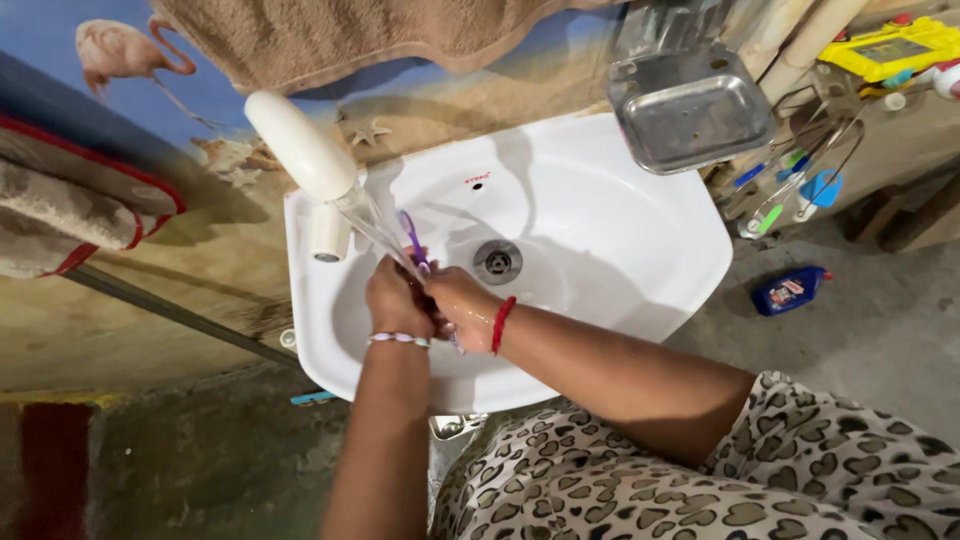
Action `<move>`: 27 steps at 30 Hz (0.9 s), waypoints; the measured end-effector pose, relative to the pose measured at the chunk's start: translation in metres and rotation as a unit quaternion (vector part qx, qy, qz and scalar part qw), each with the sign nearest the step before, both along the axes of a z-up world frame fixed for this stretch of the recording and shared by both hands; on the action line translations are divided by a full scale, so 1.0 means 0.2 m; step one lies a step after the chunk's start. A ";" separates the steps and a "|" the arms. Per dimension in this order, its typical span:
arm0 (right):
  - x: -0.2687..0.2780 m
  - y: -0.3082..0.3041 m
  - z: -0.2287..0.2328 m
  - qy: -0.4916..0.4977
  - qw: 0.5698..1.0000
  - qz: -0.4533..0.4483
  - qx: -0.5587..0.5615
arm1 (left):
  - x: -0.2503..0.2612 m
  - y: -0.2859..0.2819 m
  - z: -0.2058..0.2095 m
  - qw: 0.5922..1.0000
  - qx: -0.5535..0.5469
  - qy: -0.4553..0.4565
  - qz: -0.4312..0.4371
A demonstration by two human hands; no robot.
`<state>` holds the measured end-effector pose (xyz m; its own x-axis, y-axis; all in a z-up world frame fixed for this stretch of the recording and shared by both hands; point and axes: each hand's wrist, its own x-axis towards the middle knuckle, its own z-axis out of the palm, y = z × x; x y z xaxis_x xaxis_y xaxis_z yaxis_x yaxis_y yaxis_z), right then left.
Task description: The person washes a purple toothbrush and a metal soap dish under running water at a white sink, then rinses their hands. They use a blue bottle to apply liquid soap to the toothbrush and scrub the dish before rinsing everything again.
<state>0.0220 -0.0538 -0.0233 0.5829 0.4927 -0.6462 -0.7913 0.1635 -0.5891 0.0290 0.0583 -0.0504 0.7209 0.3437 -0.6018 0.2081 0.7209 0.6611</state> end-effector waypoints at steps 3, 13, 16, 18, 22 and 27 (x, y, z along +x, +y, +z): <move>-0.01 -0.05 -0.04 0.018 0.995 0.022 0.096 | -0.03 0.00 0.00 0.999 -0.031 0.006 0.002; -0.06 -0.33 0.24 0.058 0.946 0.240 0.209 | -0.05 0.40 0.41 0.992 -0.126 -0.031 0.012; -0.06 -0.47 0.30 0.028 0.954 0.257 0.151 | 0.13 0.56 0.35 0.986 -0.028 -0.023 -0.162; -0.02 -0.58 0.25 -0.011 0.962 0.263 0.079 | 0.25 0.62 0.24 0.961 0.076 0.015 -0.264; 0.19 -0.88 -0.04 -0.368 0.796 0.263 -0.402 | 0.26 0.51 0.20 0.723 0.645 0.118 -0.216; 0.12 -0.85 -0.32 -0.451 0.600 0.296 -0.591 | 0.12 0.26 0.47 0.607 0.761 0.164 -0.159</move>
<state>0.0454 -0.2235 -0.0871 0.9073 0.2935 -0.3012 0.2225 -0.9428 -0.2484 0.0526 0.1100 0.0435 0.8237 0.5567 0.1081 0.4777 -0.7839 0.3967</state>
